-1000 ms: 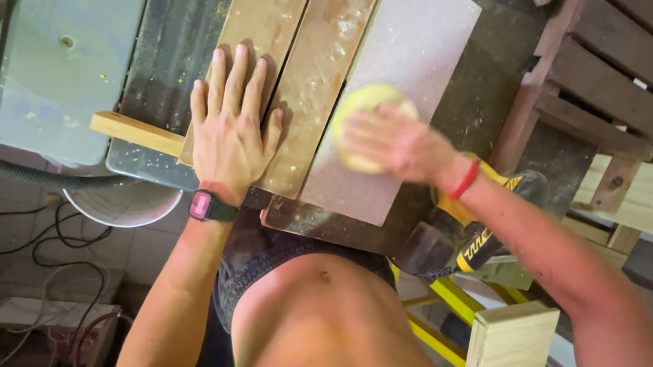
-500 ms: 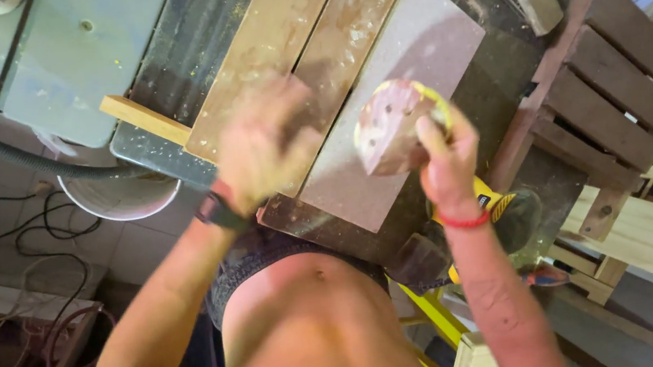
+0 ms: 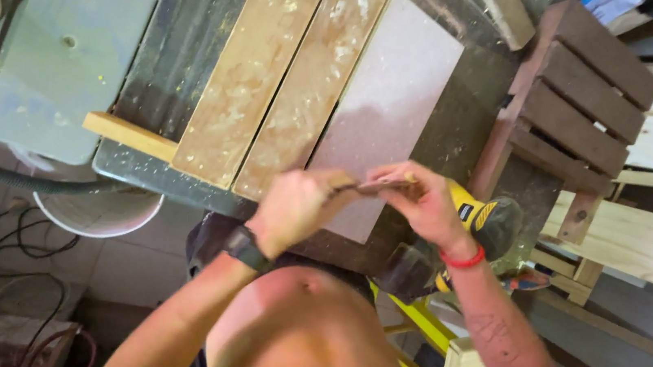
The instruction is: Sanding the surfaces and edges of wooden planks using an orbital sander and manual sandpaper on a workbench.
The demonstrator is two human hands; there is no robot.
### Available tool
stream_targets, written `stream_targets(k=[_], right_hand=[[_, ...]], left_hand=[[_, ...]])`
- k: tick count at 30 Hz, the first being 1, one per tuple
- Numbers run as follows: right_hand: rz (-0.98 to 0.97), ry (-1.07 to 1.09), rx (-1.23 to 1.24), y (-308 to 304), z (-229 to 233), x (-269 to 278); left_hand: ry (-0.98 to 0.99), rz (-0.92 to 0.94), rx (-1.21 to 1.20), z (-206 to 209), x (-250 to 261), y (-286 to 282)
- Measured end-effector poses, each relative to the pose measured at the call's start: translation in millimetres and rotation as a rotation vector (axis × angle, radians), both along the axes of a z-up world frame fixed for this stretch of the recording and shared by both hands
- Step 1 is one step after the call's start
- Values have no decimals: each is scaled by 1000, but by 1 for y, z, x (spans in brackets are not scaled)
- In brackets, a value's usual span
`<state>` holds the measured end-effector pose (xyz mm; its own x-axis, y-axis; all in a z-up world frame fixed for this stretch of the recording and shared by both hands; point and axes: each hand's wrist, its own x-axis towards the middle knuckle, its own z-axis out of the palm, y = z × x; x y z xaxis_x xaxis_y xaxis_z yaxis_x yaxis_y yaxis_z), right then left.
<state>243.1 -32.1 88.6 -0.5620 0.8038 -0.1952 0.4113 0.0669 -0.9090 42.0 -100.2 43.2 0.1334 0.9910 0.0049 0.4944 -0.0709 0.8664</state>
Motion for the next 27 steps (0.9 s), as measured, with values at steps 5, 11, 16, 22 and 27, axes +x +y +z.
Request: stream_targets(k=[5, 11, 16, 22, 27], right_hand=[[76, -231, 567, 83, 8, 12], [448, -201, 1070, 192, -9, -1], [612, -254, 1221, 228, -23, -27], [783, -185, 1093, 251, -49, -24], [889, -144, 1173, 232, -38, -39]], left_hand=[[300, 261, 228, -26, -60, 37], [540, 318, 116, -30, -70, 45], [596, 351, 91, -34, -68, 46], [623, 366, 86, -30, -68, 49], [660, 312, 40, -24, -69, 49]])
